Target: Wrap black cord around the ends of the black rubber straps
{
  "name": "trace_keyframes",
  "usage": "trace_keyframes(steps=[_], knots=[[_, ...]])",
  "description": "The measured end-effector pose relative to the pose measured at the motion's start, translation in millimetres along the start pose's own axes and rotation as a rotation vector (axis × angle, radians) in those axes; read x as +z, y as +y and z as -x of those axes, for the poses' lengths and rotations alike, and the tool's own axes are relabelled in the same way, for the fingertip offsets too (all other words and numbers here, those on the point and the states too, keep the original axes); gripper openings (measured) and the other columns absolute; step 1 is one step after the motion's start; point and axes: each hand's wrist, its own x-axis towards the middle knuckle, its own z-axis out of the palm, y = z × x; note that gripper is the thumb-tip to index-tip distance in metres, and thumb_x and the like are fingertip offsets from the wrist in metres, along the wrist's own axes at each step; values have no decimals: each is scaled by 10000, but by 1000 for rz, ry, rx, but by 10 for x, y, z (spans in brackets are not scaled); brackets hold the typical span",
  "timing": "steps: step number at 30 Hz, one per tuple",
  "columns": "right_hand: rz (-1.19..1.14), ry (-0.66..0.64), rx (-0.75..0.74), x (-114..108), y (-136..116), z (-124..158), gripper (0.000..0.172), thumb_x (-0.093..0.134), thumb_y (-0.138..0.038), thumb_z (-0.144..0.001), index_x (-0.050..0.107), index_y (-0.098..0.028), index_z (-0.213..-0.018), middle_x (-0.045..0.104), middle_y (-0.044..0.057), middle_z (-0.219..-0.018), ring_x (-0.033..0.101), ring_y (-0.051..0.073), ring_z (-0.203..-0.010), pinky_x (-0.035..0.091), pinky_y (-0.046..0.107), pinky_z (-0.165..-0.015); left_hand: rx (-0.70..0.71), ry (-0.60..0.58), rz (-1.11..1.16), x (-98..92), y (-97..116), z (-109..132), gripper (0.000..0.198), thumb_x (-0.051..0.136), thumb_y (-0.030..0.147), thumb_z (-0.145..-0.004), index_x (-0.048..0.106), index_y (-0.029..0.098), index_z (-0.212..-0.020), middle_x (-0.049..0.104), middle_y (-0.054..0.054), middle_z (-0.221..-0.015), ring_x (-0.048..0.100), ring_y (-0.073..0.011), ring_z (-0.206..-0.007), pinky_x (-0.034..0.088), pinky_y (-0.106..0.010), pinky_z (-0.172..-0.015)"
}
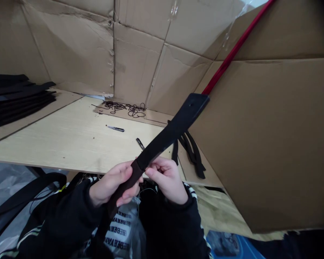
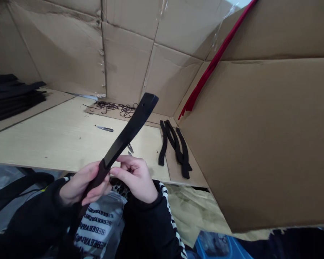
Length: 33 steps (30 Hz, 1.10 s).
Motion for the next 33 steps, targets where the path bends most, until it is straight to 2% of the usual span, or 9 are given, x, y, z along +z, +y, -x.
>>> trace_keyframes(steps=[3, 5, 10, 13, 15, 20, 22, 26, 33], knots=[[33, 29, -22, 8, 30, -13, 215, 692, -292, -691, 640, -124, -814, 309, -81, -471, 257, 42, -441, 223, 188, -423, -55, -91, 57, -73, -34, -47, 411, 408, 530, -871, 540, 158, -759, 354, 100, -328, 289, -39, -218, 269, -183, -380], [22, 6, -16, 26, 24, -6, 210, 686, -293, -699, 628, -134, -824, 312, -79, -485, 267, 42, -437, 215, 182, -413, -67, -60, -5, -49, -40, -63, 495, 325, 581, -872, 533, 156, -726, 396, 71, -324, 331, -59, -224, 272, -194, -371], [161, 100, -35, 72, -62, 43, 170, 673, -263, -730, 605, -139, -824, 276, -87, -500, 250, 29, -421, 223, 160, -394, 133, 460, -510, 207, 27, 7, 374, 421, 550, -867, 524, 191, -891, 537, 46, -586, 503, -81, -459, 400, -184, -455], [252, 158, -46, 103, -100, 71, 160, 665, -260, -755, 600, -136, -832, 301, -93, -480, 312, 27, -398, 283, 148, -393, 221, 588, -764, 325, 34, 64, 263, 458, 432, -897, 559, 191, -925, 592, 23, -694, 557, -90, -601, 448, -189, -587], [204, 117, -26, 119, -106, 79, 175, 664, -289, -768, 593, -138, -822, 357, -87, -471, 415, 41, -380, 325, 147, -384, 234, 574, -742, 332, 13, 69, 298, 419, 413, -917, 589, 171, -875, 629, -2, -697, 578, -102, -604, 455, -197, -586], [70, -98, -8, 91, -145, 52, 175, 565, -306, -857, 587, -134, -834, 526, -39, -477, 587, 111, -431, 426, 181, -432, 141, 373, -284, 188, 1, 10, 414, 429, 478, -893, 615, 132, -761, 657, -37, -604, 600, -120, -493, 476, -197, -488], [112, -140, -58, 63, -175, 31, 152, 543, -267, -870, 608, -129, -857, 569, -24, -511, 570, 90, -454, 428, 179, -470, 82, 306, -136, 130, 16, -7, 442, 450, 508, -873, 620, 125, -734, 646, -36, -542, 580, -107, -426, 450, -172, -424], [211, -39, -105, 33, -186, 6, 137, 571, -232, -838, 629, -118, -788, 512, -37, -520, 430, 45, -447, 344, 169, -457, -31, 239, 20, 68, 42, -38, 499, 445, 556, -852, 642, 113, -734, 588, -18, -432, 517, -90, -324, 388, -143, -332], [125, 43, -49, 35, -108, -73, 342, 621, -350, -790, 653, -121, -1041, 390, -57, -528, 367, 67, -502, 329, 208, -509, -83, 77, -58, 91, 207, -206, 563, 347, 587, -866, 603, 128, -665, 478, 11, -342, 409, -82, -258, 294, -154, -284]])
